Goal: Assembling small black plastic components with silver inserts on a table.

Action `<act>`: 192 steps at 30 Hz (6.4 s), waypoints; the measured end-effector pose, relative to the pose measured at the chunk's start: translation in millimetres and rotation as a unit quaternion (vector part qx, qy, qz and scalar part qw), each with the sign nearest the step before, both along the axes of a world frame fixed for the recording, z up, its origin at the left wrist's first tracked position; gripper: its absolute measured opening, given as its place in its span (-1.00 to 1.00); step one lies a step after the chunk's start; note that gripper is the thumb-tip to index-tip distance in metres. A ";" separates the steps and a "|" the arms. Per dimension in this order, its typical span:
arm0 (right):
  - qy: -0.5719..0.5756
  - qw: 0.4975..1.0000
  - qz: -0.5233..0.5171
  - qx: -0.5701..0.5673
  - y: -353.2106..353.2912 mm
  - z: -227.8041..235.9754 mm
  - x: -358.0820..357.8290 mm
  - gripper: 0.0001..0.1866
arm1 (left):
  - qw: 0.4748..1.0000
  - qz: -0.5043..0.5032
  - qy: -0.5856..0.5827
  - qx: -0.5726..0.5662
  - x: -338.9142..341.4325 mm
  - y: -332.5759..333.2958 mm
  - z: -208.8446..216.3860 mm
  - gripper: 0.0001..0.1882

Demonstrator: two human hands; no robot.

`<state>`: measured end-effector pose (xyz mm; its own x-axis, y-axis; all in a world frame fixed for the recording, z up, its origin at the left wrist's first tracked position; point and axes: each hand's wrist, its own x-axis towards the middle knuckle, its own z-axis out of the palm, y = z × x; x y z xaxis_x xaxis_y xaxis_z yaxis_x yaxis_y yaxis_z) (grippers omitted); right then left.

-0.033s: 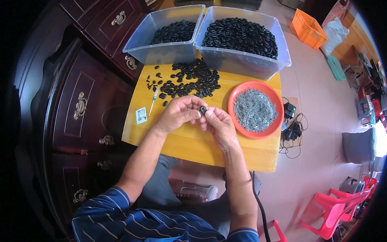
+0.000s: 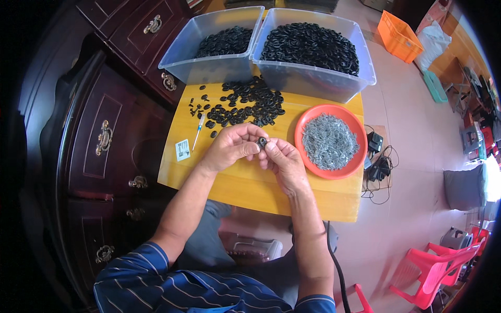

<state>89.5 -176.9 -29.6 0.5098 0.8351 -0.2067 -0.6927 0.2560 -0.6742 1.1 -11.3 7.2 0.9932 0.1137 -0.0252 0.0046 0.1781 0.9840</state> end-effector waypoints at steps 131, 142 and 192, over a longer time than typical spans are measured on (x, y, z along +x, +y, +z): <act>-0.128 0.988 0.035 -0.073 -20.4 1.4 13.9 -0.78 | 0.945 0.038 -0.081 0.315 4.1 -14.1 3.6 -0.78; -0.095 0.994 0.000 -0.061 -17.8 -0.1 12.6 -0.79 | 0.979 0.038 -0.053 0.194 7.1 -16.1 -3.3 -0.78; -0.196 0.962 0.173 -0.078 -96.0 -2.0 -32.7 -0.84 | 0.907 0.307 0.238 -0.165 -286.6 -25.8 -50.2 -0.80</act>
<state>56.8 -272.9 -31.6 0.2716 0.9433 -0.1907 -0.4029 -0.0685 -0.9127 -285.5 -37.1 -43.0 0.6132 0.5497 -0.5673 0.2144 0.5754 0.7893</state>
